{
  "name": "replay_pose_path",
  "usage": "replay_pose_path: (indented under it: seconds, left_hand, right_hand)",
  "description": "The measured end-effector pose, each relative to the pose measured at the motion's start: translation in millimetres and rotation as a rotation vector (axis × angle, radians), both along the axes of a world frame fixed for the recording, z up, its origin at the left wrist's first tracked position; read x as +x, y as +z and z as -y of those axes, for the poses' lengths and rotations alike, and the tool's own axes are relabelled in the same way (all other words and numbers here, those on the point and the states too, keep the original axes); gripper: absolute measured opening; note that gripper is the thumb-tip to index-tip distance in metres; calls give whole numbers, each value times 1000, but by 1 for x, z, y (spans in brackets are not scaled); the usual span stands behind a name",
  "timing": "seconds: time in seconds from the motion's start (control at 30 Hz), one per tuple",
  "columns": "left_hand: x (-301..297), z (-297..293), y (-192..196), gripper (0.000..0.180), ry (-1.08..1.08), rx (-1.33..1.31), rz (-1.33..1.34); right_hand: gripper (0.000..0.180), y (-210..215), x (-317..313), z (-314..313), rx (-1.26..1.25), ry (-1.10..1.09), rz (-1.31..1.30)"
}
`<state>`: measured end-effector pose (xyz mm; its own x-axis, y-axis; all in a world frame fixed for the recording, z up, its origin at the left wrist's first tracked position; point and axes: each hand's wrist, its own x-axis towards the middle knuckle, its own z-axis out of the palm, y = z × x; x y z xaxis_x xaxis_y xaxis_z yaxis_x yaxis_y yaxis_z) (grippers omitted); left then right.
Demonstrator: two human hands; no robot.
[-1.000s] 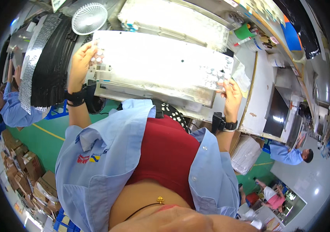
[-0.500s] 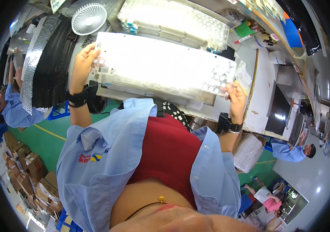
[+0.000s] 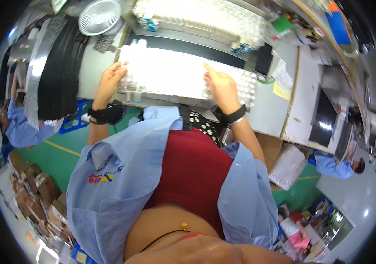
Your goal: Assembling and inspecting electronic components at a factory workstation.
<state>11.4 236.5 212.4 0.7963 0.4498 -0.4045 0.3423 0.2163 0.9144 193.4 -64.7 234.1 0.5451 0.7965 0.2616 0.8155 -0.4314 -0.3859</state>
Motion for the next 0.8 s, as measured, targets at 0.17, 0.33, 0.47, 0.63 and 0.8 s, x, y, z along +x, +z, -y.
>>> replay_pose_path:
  seconds: [0.17, 0.33, 0.47, 0.63, 0.8]
  left_hand:
    - [0, 2, -10, 31, 0, -112, 91]
    - [-3, 1, -6, 32, 8, -135, 68]
    - [-8, 0, -8, 34, 18, -99, 73]
    - [-5, 8, 8, 41, -71, 9, 43]
    - [4, 20, 33, 45, -94, 62, 128]
  right_hand:
    - [34, 9, 5, -7, -114, 150, 198]
    - [27, 21, 7, 2, 133, 68, -200]
    - [23, 26, 16, 53, 188, -494, -508]
    - [36, -12, 18, 128, -99, -622, -227]
    - [37, 9, -6, 124, -31, -623, -245]
